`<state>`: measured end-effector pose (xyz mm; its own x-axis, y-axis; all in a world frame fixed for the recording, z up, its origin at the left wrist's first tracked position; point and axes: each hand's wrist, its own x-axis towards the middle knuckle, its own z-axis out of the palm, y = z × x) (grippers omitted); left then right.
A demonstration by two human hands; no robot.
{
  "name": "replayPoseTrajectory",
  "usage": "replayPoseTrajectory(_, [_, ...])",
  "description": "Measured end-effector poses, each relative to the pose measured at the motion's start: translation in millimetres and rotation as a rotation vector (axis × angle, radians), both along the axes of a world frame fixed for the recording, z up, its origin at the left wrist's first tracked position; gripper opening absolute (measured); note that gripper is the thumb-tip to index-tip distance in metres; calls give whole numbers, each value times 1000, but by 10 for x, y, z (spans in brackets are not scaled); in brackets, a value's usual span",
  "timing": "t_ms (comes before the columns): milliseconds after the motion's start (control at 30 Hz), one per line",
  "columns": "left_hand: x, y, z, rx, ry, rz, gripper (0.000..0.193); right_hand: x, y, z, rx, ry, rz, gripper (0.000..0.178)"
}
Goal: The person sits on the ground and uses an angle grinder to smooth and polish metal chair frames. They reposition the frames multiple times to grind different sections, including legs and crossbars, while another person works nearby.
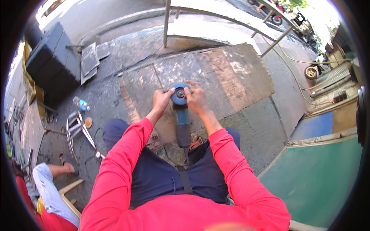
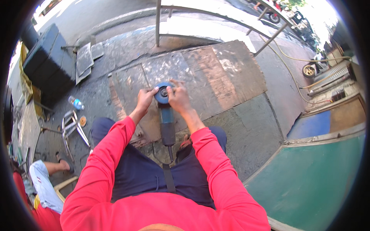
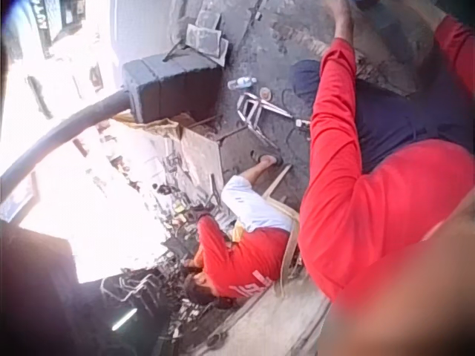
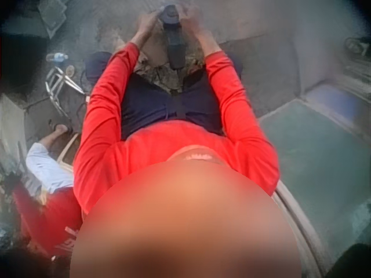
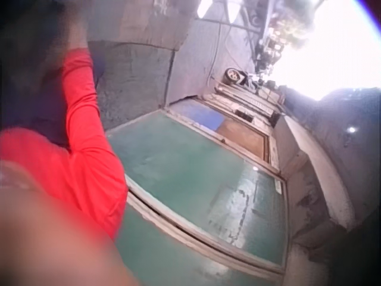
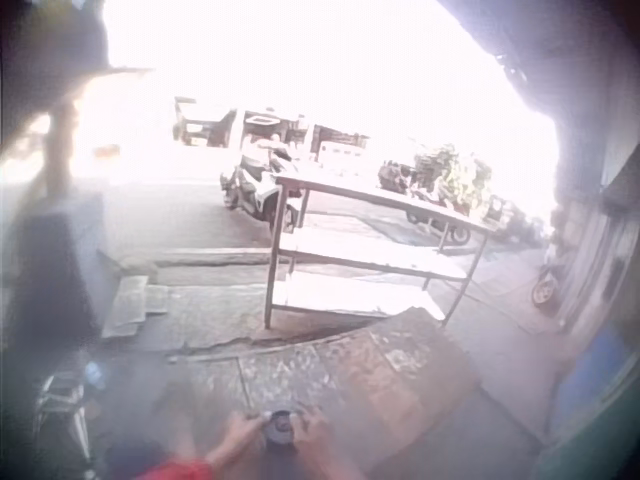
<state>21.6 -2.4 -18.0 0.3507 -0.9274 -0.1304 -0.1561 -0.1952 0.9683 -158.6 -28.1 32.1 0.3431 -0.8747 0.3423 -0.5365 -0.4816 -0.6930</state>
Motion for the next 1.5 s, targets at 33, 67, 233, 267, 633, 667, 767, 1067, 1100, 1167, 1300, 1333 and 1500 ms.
replayPoseTrajectory(33, [-5, 13, 9, 19, -7, 6, 39, -6, 6, -8, -11, 30, -21, 28])
replayPoseTrajectory(67, [-2, 15, 29, 37, 2, 5, 40, -5, 5, -9, -8, -4, -7, 27])
replayPoseTrajectory(233, [-5, 39, 158, 112, -2, -15, 41, 14, 22, 14, 18, -7, 31, 27])
replayPoseTrajectory(267, [-5, 47, 183, 101, 3, -16, 41, 16, 26, 18, 32, -4, 39, 27])
replayPoseTrajectory(633, [-88, 79, -22, 3, 264, 128, 34, 73, 7, 45, -53, 52, 27, 29])
replayPoseTrajectory(667, [-49, 96, -56, 51, 276, 106, 33, 83, 22, 58, -65, 58, 13, 31])
replayPoseTrajectory(767, [87, 142, -92, 202, 353, -88, 35, 150, 30, 98, -111, 72, 61, 45])
replayPoseTrajectory(1067, [-152, 181, -77, 262, 163, -339, 51, 273, -229, 97, -294, 585, 513, 57])
replayPoseTrajectory(1100, [-233, 198, -85, 78, 117, -204, 47, 240, -277, 128, -305, 588, 559, 60])
replayPoseTrajectory(1167, [-324, 195, -98, 93, 106, -213, 71, 155, -374, 203, -254, 601, 644, 61])
replayPoseTrajectory(1300, [-565, 256, -146, 51, 21, -58, 86, 8, -514, 273, -282, 615, 727, 65])
replayPoseTrajectory(1333, [-611, 275, -164, 46, 34, -33, 86, -9, -514, 255, -266, 631, 717, 65])
replayPoseTrajectory(1500, [-684, 284, -226, 6, 136, 1, 83, 111, -339, 34, -187, 337, 419, 50])
